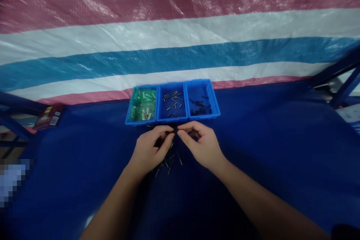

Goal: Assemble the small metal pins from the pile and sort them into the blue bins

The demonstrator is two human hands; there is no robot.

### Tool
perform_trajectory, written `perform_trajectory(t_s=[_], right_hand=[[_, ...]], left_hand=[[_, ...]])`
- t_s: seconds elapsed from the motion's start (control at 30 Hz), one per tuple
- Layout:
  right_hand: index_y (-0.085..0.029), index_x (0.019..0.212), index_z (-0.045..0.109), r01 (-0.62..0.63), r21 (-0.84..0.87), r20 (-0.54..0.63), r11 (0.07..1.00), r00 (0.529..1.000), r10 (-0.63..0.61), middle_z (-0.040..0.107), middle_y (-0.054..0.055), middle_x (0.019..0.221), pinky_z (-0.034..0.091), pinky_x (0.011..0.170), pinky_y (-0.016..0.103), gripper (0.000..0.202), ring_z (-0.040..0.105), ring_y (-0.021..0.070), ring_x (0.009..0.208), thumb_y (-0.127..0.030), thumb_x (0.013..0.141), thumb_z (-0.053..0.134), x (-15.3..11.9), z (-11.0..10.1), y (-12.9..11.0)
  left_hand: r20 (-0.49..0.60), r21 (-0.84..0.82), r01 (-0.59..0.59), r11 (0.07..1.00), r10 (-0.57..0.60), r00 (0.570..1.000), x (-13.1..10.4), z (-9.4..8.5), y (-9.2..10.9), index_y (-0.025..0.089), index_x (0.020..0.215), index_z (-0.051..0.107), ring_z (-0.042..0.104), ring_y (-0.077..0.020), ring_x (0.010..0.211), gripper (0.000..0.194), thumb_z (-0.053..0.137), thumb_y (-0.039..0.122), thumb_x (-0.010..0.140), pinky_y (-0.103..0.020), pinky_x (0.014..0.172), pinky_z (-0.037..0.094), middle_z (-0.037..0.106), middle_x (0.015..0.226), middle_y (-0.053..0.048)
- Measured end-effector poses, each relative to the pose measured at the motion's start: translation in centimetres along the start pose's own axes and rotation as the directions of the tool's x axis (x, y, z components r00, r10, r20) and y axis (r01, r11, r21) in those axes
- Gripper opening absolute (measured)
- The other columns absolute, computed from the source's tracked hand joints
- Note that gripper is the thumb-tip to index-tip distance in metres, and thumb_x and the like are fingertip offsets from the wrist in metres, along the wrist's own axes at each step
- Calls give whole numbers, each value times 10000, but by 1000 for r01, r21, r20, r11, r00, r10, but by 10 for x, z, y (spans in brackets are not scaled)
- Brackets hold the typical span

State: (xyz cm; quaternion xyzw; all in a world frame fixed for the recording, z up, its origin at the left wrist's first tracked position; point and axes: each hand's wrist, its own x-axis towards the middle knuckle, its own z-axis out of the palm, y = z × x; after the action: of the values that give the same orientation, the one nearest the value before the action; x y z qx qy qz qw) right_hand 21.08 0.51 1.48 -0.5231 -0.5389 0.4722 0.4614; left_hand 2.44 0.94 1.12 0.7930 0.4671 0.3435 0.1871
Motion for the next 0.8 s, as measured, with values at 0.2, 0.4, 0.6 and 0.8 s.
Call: perform_trajectory(t_s=[0.2,0.4,0.6,0.8], right_hand=[[-204,888,747,-20,-16,-2,1000,1000,20,766,45,827,581,659,310,169,709,180,725,-355,813,752,1,1,-3],[-215,946,739,-5,-3,17,1000,1000,5,751,43,858,585,699,321,183,709,185,768,-346,819,750,0,1,3],[-217,927,740,-25,1,47,1000,999,25,752,37,861,579,697,315,144,708,181,764,-315,822,747,0,2,2],[-213,906,740,-31,22,59,999,998,29,750,31,837,573,694,303,128,701,169,749,-318,831,736,0,1,0]], left_hand=[[38,5,46,999,-46,998,-1,-1,0,221,1019,598,621,-110,588,89,538,259,966,-229,597,446,648,675,44],[98,3,97,995,-96,990,0,-2,1,229,1025,571,656,-120,625,92,505,276,982,-228,590,446,682,747,37],[106,40,71,997,-75,992,2,-3,2,214,967,588,662,-133,659,124,494,293,990,-244,604,444,695,798,14],[77,-12,40,999,-39,996,0,-1,2,234,1108,597,649,-117,639,157,557,271,961,-232,623,453,670,725,41]])
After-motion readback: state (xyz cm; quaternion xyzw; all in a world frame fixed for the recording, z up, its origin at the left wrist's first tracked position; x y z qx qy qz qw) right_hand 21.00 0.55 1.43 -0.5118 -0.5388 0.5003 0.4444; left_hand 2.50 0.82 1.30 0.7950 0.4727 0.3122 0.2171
